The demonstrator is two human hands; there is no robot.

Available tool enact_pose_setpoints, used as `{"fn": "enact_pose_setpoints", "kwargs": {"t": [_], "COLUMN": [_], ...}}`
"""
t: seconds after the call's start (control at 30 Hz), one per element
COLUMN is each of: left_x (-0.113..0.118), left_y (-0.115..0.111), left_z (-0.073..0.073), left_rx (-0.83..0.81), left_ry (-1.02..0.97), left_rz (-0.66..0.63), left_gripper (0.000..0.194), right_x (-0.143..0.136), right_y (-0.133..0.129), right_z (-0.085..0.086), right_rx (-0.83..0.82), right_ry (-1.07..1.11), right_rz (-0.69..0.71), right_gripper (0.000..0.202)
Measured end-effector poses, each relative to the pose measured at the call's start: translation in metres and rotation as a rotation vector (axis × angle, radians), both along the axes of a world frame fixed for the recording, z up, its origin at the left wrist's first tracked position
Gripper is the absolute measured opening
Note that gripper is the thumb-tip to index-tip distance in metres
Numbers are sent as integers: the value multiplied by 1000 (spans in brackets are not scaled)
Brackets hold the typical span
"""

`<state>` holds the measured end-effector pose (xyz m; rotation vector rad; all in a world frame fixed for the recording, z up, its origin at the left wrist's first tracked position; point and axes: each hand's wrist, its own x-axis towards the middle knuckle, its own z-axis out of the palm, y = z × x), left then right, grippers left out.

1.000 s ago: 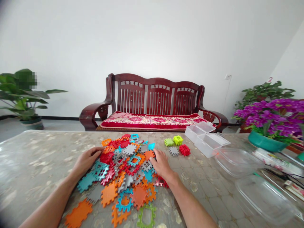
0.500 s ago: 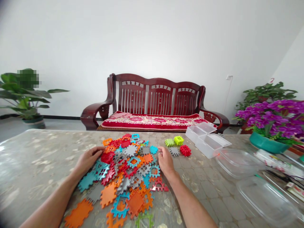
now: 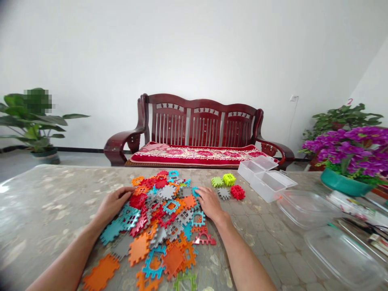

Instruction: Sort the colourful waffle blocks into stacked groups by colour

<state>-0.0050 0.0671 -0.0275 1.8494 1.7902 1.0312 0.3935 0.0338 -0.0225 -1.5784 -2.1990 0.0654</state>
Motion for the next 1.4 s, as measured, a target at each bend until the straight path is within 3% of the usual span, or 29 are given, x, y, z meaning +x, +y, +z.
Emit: {"fn": "enact_pose_setpoints", "kwargs": {"t": [0.43, 0.8, 1.03, 1.13, 1.23, 1.4], "left_x": [1, -1, 0, 0, 0, 0], "left_y": [0, 1, 0, 0, 0, 0], "left_z": [2, -2, -1, 0, 0, 1], "left_rx": [23, 32, 23, 19, 17, 24], "left_ry": [-15, -19, -6, 0, -4, -2], "left_rz": [7, 1, 5, 7, -3, -5], "left_gripper": [42, 39, 39, 41, 41, 40], "right_x": [-4, 6, -4, -11, -15, -18], "right_y": [-15, -14, -20, -27, -32, -35], "right_z": [15, 8, 9, 18, 24, 28], "right_rx": [137, 182, 179, 144, 101, 60], "right_ry": [-231, -59, 296, 291, 217, 161], "right_rz": [-137, -175, 38, 143, 213, 234], "right_gripper": [23, 36, 32, 32, 46, 35]}}
